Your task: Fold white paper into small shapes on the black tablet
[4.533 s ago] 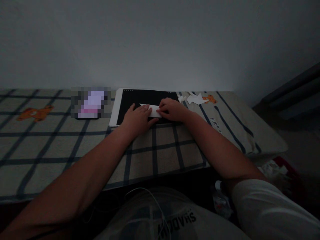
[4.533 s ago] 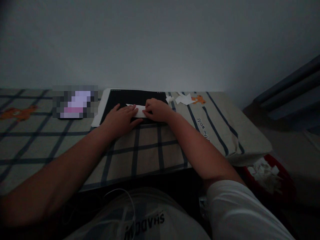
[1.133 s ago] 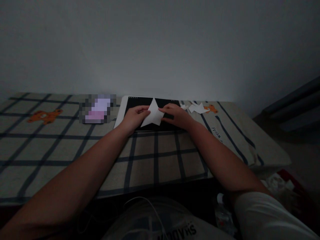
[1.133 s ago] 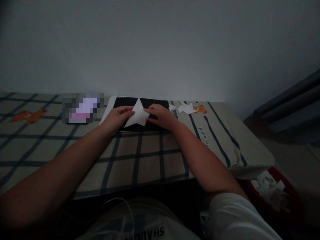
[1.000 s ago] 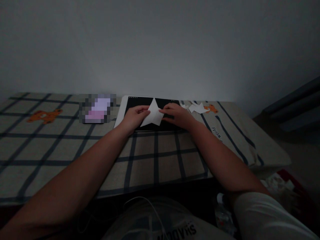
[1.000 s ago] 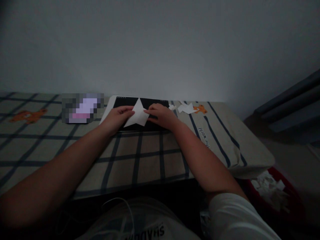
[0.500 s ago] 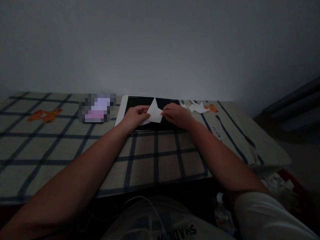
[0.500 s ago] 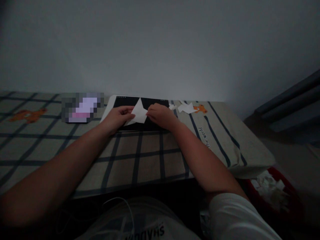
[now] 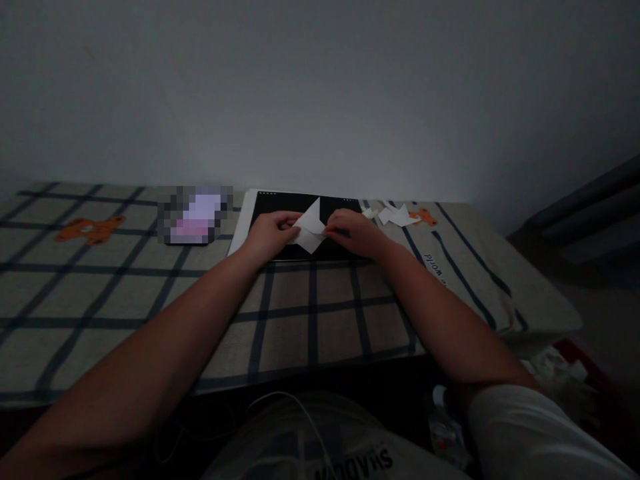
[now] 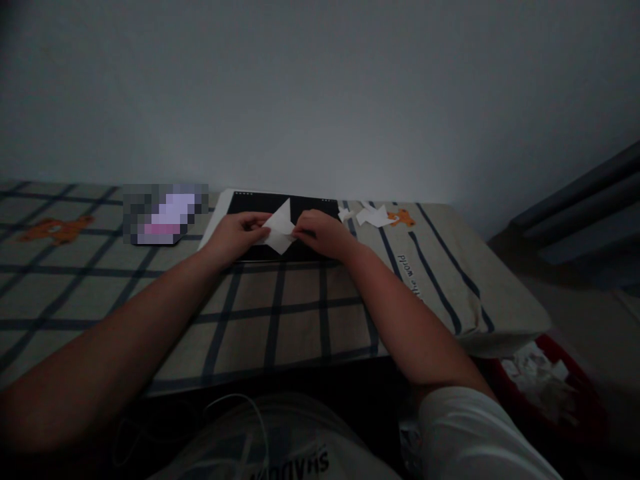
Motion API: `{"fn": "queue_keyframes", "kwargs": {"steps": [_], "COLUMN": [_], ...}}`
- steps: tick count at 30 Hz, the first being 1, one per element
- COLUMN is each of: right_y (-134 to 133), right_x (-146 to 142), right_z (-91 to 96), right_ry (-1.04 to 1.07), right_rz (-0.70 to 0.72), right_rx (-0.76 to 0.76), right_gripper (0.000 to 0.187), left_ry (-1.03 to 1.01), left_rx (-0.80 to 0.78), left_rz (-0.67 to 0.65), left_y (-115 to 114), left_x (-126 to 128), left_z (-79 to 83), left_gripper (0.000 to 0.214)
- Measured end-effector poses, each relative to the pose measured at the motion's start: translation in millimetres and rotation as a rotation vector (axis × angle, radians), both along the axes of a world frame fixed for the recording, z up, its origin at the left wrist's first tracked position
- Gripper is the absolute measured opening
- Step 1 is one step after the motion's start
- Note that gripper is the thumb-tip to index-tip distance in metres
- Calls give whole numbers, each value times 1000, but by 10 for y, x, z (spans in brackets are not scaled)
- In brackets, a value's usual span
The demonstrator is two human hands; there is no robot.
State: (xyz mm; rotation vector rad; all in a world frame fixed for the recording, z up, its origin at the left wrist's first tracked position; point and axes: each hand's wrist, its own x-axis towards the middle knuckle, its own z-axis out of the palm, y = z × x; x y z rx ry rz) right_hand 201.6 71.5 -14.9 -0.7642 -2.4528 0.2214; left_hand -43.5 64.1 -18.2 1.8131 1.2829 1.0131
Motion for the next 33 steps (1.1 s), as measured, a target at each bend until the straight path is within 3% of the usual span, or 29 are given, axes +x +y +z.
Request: {"fn": "queue_keyframes", "kwargs": {"steps": [8, 11, 17, 25, 33], "right_y": [-70, -75, -40, -54, -85], "right_x": [-65, -78, -81, -122, -146], "right_z": [10, -7, -59, -82, -40], "right_ry": [-17, -94, -163, -79, -98], "right_rz": [-170, -153, -144, -175, -202], "right_rx": [103, 135, 241, 225, 202], "right_gripper": [11, 11, 29, 21, 27], "left_ry": [-28, -124, -271, -56, 73], "left_rx": [-3, -47, -167, -42, 36], "left_rz": [-5, -5, 11, -19, -11], "left_y": [-16, -22, -12, -21, -24], "left_x": [28, 45, 53, 49, 40], "left_z": [-31, -50, -57, -33, -9], "left_gripper": [43, 44, 43, 40, 39]}}
